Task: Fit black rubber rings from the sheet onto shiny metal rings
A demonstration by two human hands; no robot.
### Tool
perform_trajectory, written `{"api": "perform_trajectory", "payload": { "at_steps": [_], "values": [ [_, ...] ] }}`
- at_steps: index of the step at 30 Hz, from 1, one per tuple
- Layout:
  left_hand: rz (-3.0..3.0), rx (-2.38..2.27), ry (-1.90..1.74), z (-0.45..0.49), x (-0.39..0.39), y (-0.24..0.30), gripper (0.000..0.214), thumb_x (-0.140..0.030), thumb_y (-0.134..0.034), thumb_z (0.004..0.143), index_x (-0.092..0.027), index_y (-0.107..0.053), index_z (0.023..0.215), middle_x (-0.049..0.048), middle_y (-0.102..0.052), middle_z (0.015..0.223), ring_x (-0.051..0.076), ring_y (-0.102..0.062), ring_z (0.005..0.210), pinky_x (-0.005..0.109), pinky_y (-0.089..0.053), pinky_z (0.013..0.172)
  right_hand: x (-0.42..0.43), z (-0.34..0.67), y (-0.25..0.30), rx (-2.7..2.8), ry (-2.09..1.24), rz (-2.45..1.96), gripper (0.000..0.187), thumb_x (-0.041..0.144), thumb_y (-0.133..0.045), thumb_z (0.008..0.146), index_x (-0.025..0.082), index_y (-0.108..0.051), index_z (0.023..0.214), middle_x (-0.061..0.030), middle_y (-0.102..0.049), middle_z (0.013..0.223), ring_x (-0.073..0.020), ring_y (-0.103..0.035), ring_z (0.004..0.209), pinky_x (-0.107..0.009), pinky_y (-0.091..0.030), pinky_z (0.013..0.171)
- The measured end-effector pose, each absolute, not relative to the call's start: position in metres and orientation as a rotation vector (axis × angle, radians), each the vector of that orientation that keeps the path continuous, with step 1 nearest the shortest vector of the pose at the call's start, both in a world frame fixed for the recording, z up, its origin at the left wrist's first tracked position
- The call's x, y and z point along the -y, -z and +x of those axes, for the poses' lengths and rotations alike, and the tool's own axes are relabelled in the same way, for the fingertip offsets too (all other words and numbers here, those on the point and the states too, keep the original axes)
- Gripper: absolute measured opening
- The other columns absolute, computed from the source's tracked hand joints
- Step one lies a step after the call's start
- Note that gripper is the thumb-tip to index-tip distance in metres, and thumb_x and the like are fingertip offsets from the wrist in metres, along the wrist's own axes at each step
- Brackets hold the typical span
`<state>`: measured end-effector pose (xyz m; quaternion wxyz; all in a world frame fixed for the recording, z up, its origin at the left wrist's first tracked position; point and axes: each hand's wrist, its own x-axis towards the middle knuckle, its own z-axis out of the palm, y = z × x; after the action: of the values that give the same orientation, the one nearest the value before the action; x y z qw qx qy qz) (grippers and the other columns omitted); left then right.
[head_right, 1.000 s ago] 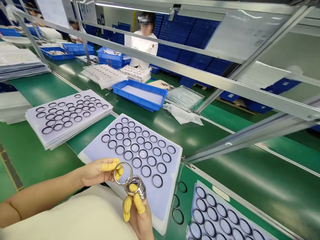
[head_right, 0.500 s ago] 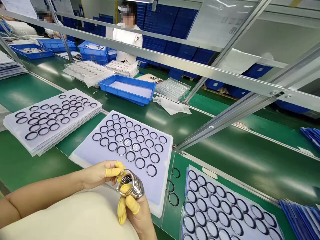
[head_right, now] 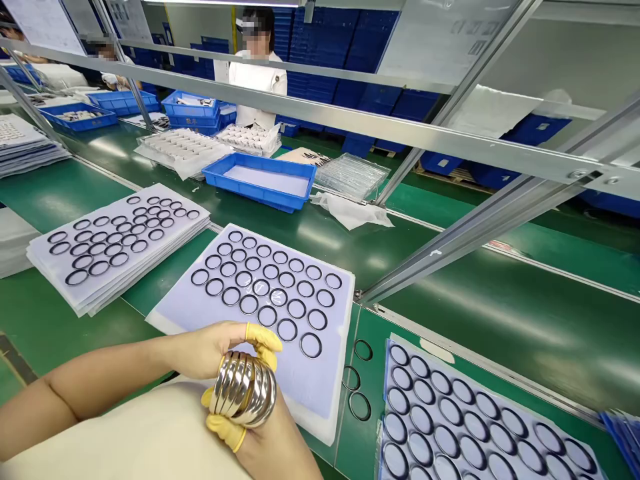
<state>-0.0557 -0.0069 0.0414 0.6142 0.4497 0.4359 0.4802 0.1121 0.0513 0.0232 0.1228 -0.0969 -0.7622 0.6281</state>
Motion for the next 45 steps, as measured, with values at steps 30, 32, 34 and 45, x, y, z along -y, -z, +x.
{"api": "perform_trajectory", "payload": {
  "at_steps": [30,32,34,45],
  "values": [
    [0.901,-0.891,-0.660,-0.073,0.017,-0.053,0.043,-0.059,-0.057,0.080,-0.016,-0.055,0.078,-0.0031,-0.056,0.048,0.005,-0.038,0.031,0.016,-0.029,0.033,-0.063,0.106,-0.014,2.313,-1.350,-0.270,0.028,0.008,-0.052,0.084,0.027,-0.070,0.093,-0.0020,-0.068,0.081,-0.0195,-0.064,0.089,-0.035,-0.052,0.086],
    [0.925,-0.878,-0.638,-0.068,0.015,-0.052,0.046,-0.062,-0.056,0.079,-0.017,-0.050,0.072,-0.0048,-0.051,0.044,0.005,-0.037,0.030,0.016,-0.030,0.033,-0.065,0.107,-0.019,2.341,-1.401,-0.363,0.027,0.012,-0.054,0.086,0.028,-0.069,0.102,-0.0033,-0.069,0.091,-0.0204,-0.062,0.095,-0.035,-0.050,0.090],
    [0.950,-0.868,-0.606,-0.065,0.015,-0.049,0.049,-0.066,-0.053,0.079,-0.018,-0.050,0.074,-0.0054,-0.049,0.044,0.006,-0.037,0.030,0.016,-0.031,0.032,-0.066,0.110,-0.021,2.377,-1.451,-0.408,0.033,0.022,-0.063,0.084,0.031,-0.064,0.116,-0.0051,-0.065,0.115,-0.0235,-0.056,0.110,-0.038,-0.045,0.099],
    [1.228,-0.885,-0.536,-0.063,0.016,-0.045,0.064,-0.073,-0.041,0.080,-0.014,-0.060,0.096,-0.0057,-0.042,0.048,0.008,-0.037,0.041,0.017,-0.036,0.041,-0.068,0.133,-0.012,1.971,-2.029,-0.322,0.110,0.064,-0.079,0.051,0.025,-0.034,0.143,-0.0151,-0.041,0.144,-0.0342,-0.041,0.131,-0.048,-0.032,0.108]
  ]
}}
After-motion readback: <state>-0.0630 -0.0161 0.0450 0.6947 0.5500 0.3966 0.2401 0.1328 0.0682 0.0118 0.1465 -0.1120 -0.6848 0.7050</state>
